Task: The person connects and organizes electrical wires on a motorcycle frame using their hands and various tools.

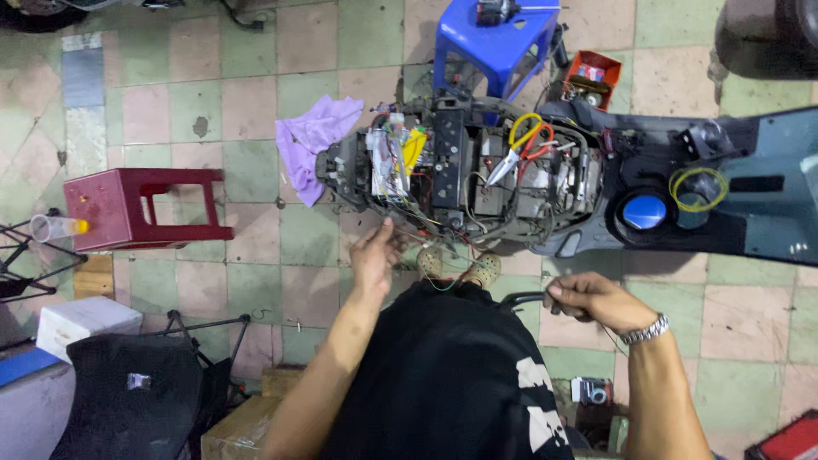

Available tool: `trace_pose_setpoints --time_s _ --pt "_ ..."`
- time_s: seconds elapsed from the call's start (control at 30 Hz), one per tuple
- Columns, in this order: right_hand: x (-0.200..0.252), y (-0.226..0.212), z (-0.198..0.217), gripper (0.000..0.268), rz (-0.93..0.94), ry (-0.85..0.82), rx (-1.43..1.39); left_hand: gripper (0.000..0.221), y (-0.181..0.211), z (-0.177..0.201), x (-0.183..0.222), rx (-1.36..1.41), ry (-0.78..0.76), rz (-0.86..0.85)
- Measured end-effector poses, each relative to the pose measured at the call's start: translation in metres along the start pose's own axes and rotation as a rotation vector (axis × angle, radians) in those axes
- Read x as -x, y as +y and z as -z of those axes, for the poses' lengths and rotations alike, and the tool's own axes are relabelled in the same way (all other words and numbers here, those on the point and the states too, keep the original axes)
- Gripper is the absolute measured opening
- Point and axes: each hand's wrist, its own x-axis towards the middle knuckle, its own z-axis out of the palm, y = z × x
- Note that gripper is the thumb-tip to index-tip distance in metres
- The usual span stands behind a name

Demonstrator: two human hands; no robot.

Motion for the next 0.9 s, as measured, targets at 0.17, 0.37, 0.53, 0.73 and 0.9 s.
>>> trace_pose_setpoints --time_s 0.17,0.37,0.53,0.73,0.9 --pt "0.008 -0.015 0.001 0.037 0.055 -0.046 -0.323 0.025 0.008 -0.003 -0.008 -0.027 -0.014 -0.004" --pt "0.018 -0.006 0.006 0.027 0.032 -0.1 -0.385 0.024 0.014 -0.011 -0.011 -0.046 -0.001 -0.049" --pt "0.032 0.04 0.024 0.029 -0.061 -0.023 -0.144 0.022 0.01 0.002 -0.015 -0.062 0.01 -0.081" --pt "0.041 0.134 0.053 0.022 -0.212 0.042 0.111 0.024 0.022 0.012 -0.007 0.045 -0.177 0.116" --pt "0.026 0.119 0.033 0.038 -0.178 0.575 0.706 0.027 -0.01 -0.024 0.054 -0.598 -0.496 0.155"
